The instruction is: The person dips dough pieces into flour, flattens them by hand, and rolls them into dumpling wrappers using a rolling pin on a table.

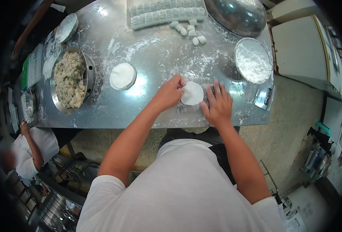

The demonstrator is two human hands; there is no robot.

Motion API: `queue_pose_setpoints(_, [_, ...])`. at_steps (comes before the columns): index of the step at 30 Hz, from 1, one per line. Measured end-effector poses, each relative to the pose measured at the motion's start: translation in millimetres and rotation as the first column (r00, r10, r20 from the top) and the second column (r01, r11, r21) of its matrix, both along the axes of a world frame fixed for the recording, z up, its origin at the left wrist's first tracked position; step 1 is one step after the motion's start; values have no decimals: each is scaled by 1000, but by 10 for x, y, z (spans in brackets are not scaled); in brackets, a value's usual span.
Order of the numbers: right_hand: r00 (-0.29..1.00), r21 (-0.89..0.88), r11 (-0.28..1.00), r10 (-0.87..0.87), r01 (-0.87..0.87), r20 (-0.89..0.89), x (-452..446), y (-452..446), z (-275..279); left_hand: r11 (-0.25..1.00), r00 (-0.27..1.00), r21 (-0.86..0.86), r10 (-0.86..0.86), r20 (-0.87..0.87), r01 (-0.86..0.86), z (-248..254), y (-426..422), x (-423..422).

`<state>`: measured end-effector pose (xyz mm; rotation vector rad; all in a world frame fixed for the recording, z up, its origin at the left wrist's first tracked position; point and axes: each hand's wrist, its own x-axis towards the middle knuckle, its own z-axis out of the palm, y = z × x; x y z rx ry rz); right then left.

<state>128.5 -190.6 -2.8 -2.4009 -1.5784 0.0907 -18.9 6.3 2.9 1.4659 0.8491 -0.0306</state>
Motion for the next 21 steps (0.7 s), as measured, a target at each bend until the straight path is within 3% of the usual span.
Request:
queue_pose_setpoints(1, [1000, -3, 1000, -7, 7, 15, 103, 288, 31, 1000, 1000, -5, -3, -5, 3, 75, -3, 58])
queue_pose_setpoints(3, [993, 11, 996, -93, 92, 74, 294, 796, 35, 942, 998, 334, -29, -58, 47, 337, 18, 204])
queue_pose_setpoints(4, [992, 19, 995, -98, 97, 73, 327, 896, 5, 939, 998, 341, -33, -59, 52, 330, 33, 246])
queue_pose_setpoints(6, [992, 81, 991, -115, 110, 60, 409, 1011, 26, 826, 987, 547, -162, -3, 137, 295, 74, 351])
queue_pose_setpoints(10, [999, 43, 998, -43, 42, 25, -2, 70, -51, 722, 958, 645, -281, -54, 248, 155, 123, 251])
queue_pose_setpoints(12, [1000, 19, 1000, -20, 20, -13, -63, -124, -29, 952, 989, 269, -140, -43, 147, 97, 93, 104])
queue_pose_setpoints(13, [1000, 23, 1000, -1, 1, -17, -64, -137, -7, 954, 988, 258, -144, -53, 153, -17, 91, 38])
queue_pose_setpoints(15, [1000, -5, 1000, 0, 0, -17, 32, 78, 7, 991, 997, -133, 36, 62, -27, -238, 92, -36])
queue_pose_setpoints(16, [999, -17, 1000, -17, 18, 27, 152, 389, 48, 991, 998, -134, 37, 57, -29, -154, 115, 20])
queue_pose_setpoints(18, [998, -30, 999, -37, 39, 60, 298, 813, 5, 957, 996, 280, -63, -64, 79, 227, 119, 165])
queue_pose_setpoints(20, [993, 43, 997, -65, 61, 98, 431, 1057, -4, 928, 996, 361, -88, -10, 85, 286, 101, 255])
queue_pose_setpoints(21, [994, 49, 996, -77, 74, 75, 397, 1032, 31, 866, 983, 470, -180, -24, 170, 220, 113, 295])
